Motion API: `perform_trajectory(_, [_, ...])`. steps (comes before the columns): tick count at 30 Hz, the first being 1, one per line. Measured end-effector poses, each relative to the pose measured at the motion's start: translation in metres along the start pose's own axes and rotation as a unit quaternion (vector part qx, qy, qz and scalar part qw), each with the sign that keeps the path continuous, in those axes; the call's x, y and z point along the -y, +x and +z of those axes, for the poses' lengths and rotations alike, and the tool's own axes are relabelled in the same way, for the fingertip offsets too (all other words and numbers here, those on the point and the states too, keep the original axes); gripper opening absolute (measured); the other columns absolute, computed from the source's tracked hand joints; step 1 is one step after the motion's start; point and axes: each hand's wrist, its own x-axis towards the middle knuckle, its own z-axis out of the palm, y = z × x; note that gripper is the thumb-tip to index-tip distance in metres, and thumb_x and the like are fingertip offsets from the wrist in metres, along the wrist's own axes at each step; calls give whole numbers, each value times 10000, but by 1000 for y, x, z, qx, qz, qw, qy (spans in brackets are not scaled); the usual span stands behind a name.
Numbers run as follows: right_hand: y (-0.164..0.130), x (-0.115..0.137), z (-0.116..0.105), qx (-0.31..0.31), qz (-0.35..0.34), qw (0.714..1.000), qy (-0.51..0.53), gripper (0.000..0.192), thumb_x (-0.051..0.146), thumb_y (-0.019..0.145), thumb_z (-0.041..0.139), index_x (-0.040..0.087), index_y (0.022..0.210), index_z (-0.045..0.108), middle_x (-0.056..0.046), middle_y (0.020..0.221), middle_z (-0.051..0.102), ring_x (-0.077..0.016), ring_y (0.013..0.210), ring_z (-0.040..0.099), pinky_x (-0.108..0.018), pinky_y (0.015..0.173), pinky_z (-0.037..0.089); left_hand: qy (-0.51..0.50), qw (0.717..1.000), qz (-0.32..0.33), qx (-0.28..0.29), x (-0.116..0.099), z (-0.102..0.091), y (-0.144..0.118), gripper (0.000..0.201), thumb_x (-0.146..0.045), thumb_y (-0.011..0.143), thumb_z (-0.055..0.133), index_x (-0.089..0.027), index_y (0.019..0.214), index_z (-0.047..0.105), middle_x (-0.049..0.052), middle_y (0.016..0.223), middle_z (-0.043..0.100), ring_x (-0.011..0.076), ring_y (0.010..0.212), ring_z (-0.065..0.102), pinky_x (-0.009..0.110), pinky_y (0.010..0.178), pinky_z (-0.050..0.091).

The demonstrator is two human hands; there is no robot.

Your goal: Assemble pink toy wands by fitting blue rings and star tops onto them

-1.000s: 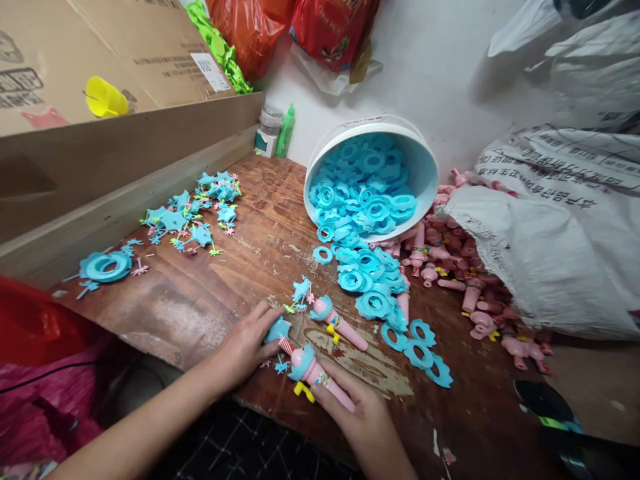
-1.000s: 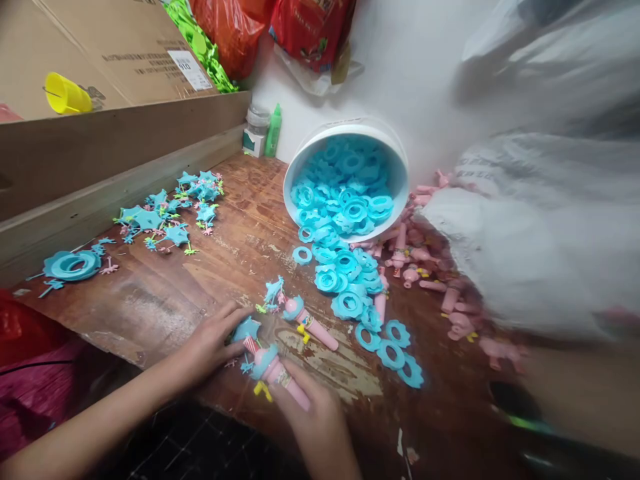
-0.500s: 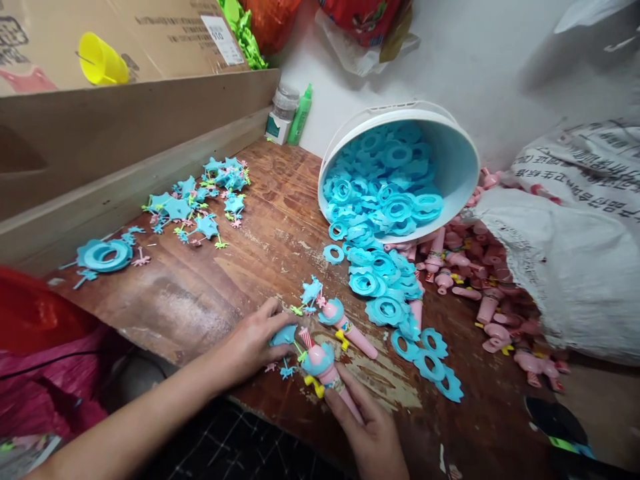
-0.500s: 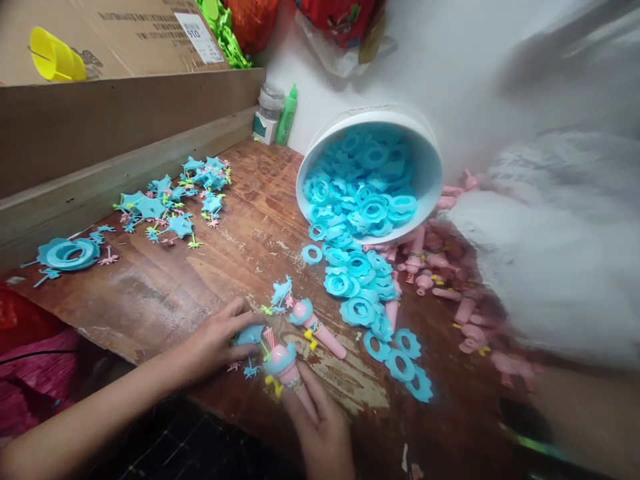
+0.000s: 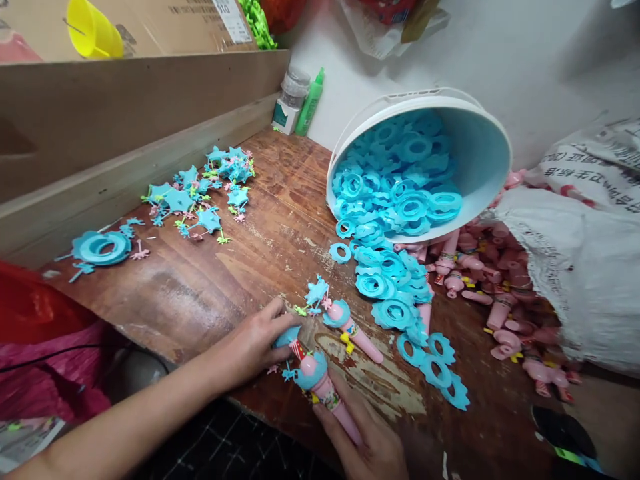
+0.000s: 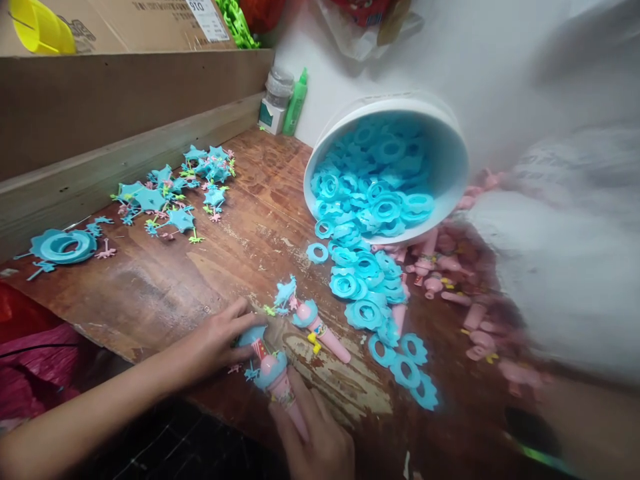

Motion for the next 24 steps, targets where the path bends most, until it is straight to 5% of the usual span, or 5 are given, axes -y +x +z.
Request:
perform_trajectory(5, [34, 37, -42, 69, -87, 972, -205, 440, 475, 895, 639, 379, 1321, 687, -49, 1017, 822, -268, 557, 739, -337, 395, 436, -13, 1000, -12, 10, -2, -3, 0, 383, -130, 887, 619, -297, 1231, 628, 10, 1038, 499, 149, 835, 566, 259, 788, 487])
perform_trajectory(9, [73, 91, -49, 60, -73, 961, -258, 198, 306, 743, 758, 333, 933, 809, -65, 610, 749, -252, 399, 615, -310, 405, 221, -27, 999, -19, 17, 1, -1, 0, 344, -141, 904, 589, -294, 1208, 636, 11, 1028, 503, 145, 813, 573, 252, 760, 481])
perform_trajectory(13, [89, 107, -54, 115, 12, 975, -187, 115, 223, 778, 722, 303, 768, 804, -61, 701, 778, -236, 544, 657, -302, 510, 297, -28, 999, -26, 0, 6, 5, 1, 362, -156, 856, 648, -300, 1186, 675, 17, 1004, 547, 174, 867, 615, 269, 797, 512])
perform_trajectory(17, [83, 62, -83, 143, 95, 985, 12, 264, 373, 760, 786, 348, 1019, 825, -13, 1042, 804, -264, 885, 718, -315, 772, 490, -26, 999, -10, -19, -2, -15, 22, 508, -310, 848, 717, -373, 1343, 626, 39, 1125, 648, 245, 1030, 654, 322, 889, 535])
perform_trajectory(24, [137, -65, -154, -119, 250, 959, 68, 238, 370, 961, 612, 162, 996, 723, -61, 1069, 729, -227, 1033, 668, -387, 947, 510, 190, 979, 55, -54, -29, -44, 152, 341, -337, 960, 527, -273, 1252, 691, 70, 1136, 681, 237, 961, 658, 348, 887, 506])
